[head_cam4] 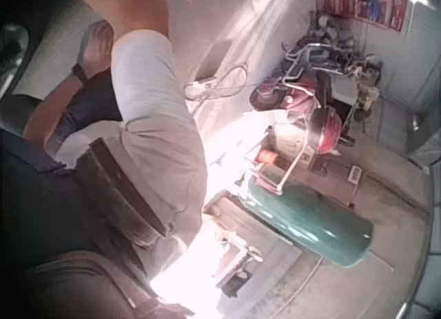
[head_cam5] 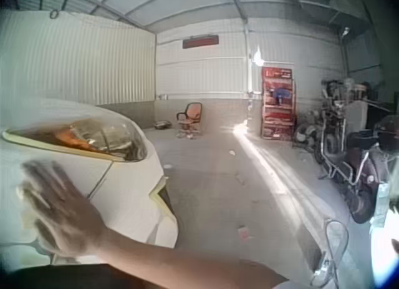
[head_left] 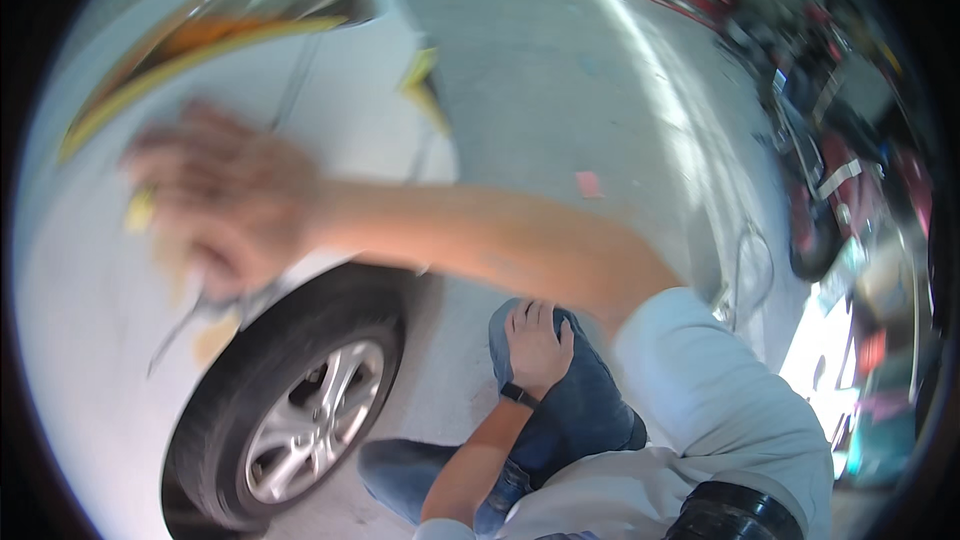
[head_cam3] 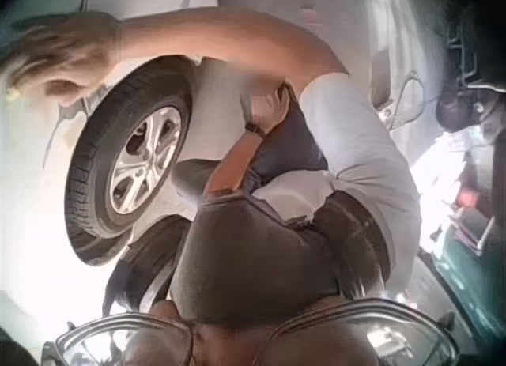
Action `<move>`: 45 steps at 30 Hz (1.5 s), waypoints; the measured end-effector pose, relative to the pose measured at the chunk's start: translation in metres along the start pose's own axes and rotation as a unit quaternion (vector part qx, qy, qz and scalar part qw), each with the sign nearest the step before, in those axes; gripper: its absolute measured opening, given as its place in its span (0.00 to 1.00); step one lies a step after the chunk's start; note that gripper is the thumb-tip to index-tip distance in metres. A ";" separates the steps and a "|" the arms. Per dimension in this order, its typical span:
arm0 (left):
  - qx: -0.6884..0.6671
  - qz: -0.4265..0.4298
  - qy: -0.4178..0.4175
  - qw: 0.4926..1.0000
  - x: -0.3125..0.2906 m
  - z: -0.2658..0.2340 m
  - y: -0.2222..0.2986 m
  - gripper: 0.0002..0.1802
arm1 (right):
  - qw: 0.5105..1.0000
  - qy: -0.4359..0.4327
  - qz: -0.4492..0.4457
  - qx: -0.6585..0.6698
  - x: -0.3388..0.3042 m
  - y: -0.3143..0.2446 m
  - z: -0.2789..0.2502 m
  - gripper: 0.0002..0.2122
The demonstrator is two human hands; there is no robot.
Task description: The person kneels and sits on the floor to remove screws from the front wheel arch of a white car using a ratchet and socket set. They then use a screwdriver to pry and detach the bumper trim from the wheel arch.
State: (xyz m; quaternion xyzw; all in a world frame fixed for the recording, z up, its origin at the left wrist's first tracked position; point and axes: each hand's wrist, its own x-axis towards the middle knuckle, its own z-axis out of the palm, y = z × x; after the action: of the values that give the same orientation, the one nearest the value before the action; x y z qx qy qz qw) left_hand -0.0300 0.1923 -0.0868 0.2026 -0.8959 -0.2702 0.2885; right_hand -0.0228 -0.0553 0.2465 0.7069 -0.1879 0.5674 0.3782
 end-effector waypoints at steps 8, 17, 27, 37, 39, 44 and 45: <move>-0.280 -0.038 -0.202 0.938 -0.014 0.053 0.047 0.20 | 0.976 -0.215 0.041 -0.023 -0.085 -0.015 -0.056 0.27; -0.168 -0.043 -0.233 0.957 0.085 -0.021 0.179 0.23 | 0.595 -0.379 0.707 -0.043 -0.208 -0.060 -0.373 0.25; -0.092 -0.096 -0.430 0.893 0.218 -0.142 0.216 0.29 | -0.141 -0.537 0.822 0.128 -0.009 -0.418 -0.647 0.32; 0.205 -0.304 -0.555 0.747 0.302 -0.225 0.031 0.18 | -0.006 -0.348 0.937 -0.030 -0.003 -0.116 -0.697 0.31; 0.226 -0.310 -0.653 0.653 0.324 -0.206 -0.002 0.26 | 0.052 -0.299 0.946 -0.111 -0.016 -0.005 -0.725 0.26; 0.215 -0.138 -0.667 0.700 0.533 -0.100 -0.018 0.27 | 0.120 -0.124 0.947 -0.270 -0.017 0.166 -0.791 0.21; 0.140 -0.222 -0.575 0.775 0.598 -0.074 -0.001 0.23 | 0.108 -0.138 0.948 -0.265 -0.016 0.173 -0.797 0.21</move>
State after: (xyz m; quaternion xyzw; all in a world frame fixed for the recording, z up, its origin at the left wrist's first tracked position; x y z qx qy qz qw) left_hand -0.4327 -0.1460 0.2067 0.2410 -0.8530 -0.2647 -0.3798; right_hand -0.6738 0.4264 0.3425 -0.1236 -0.8932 0.2726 -0.3354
